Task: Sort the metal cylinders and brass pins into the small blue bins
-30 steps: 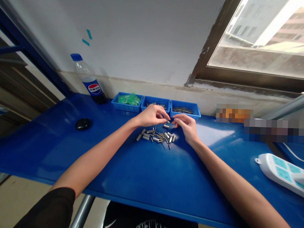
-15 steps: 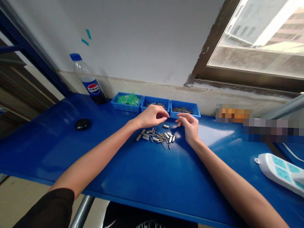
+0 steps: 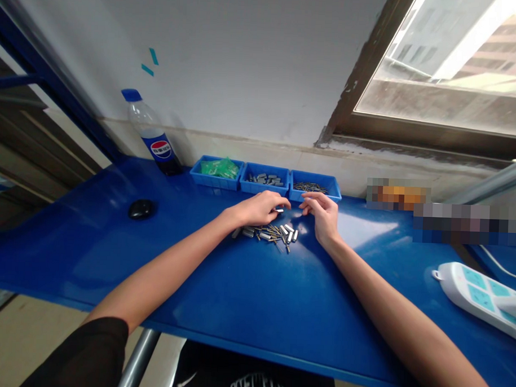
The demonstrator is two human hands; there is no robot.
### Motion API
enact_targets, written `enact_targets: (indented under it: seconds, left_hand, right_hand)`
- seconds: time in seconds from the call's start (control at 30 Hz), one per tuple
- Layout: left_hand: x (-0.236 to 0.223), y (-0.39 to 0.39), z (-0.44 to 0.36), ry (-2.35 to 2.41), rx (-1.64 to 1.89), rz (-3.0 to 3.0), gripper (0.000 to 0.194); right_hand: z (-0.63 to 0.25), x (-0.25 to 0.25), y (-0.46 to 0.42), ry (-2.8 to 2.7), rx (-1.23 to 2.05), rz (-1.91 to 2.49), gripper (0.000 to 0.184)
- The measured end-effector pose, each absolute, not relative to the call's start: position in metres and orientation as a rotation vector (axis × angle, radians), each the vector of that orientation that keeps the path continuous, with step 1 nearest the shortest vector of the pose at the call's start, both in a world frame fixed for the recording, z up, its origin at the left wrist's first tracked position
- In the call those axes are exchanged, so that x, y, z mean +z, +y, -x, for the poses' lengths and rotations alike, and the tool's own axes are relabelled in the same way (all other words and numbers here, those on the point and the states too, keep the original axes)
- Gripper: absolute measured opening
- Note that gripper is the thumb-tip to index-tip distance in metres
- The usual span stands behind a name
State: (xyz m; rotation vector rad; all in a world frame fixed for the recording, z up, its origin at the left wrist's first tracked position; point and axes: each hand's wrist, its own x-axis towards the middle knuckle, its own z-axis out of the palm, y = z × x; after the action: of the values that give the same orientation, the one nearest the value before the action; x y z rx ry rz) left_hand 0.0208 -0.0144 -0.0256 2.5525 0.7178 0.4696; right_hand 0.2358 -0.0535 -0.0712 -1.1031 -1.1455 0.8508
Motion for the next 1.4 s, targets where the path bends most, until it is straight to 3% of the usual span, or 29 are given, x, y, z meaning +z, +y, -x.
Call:
enact_targets:
  seconds: [0.27,0.57,0.73,0.93,1.1,1.27,1.4]
  left_hand:
    - [-0.021,-0.008,-0.019,0.648,0.615,-2.037,0.038]
    - [-0.009,-0.004,-0.007,0.817,0.663,-2.039,0.021]
    - [-0.007,0.001,-0.004,1.053,0.951,-2.006,0.015]
    - [-0.009,0.002,-0.006,1.148,1.216,-1.995,0.023]
    - [-0.008,-0.016,-0.017,0.853,0.909,-2.317,0.024]
    - [-0.015,-0.031,-0.030,0.318,0.416,-2.423,0.060]
    - [-0.021,-0.030,-0.032,0.327,0.305,-2.523,0.064]
  right_hand:
    - [-0.236,-0.070,-0.053,-1.112,0.877,1.083,0.015]
    - [-0.236,-0.070,-0.053,-1.112,0.877,1.106,0.016]
    - [-0.236,-0.072,-0.052,-1.124,0.875,1.111,0.015]
    - [-0.236,-0.071,-0.053,-1.104,0.890,1.102,0.016]
    - [-0.237,-0.072,-0.052,-1.080,0.894,1.096,0.015]
    - [-0.237,-0.074,-0.050,-1.077,0.880,1.099,0.014]
    - [-0.237,-0.074,-0.050,-1.091,0.872,1.103,0.014]
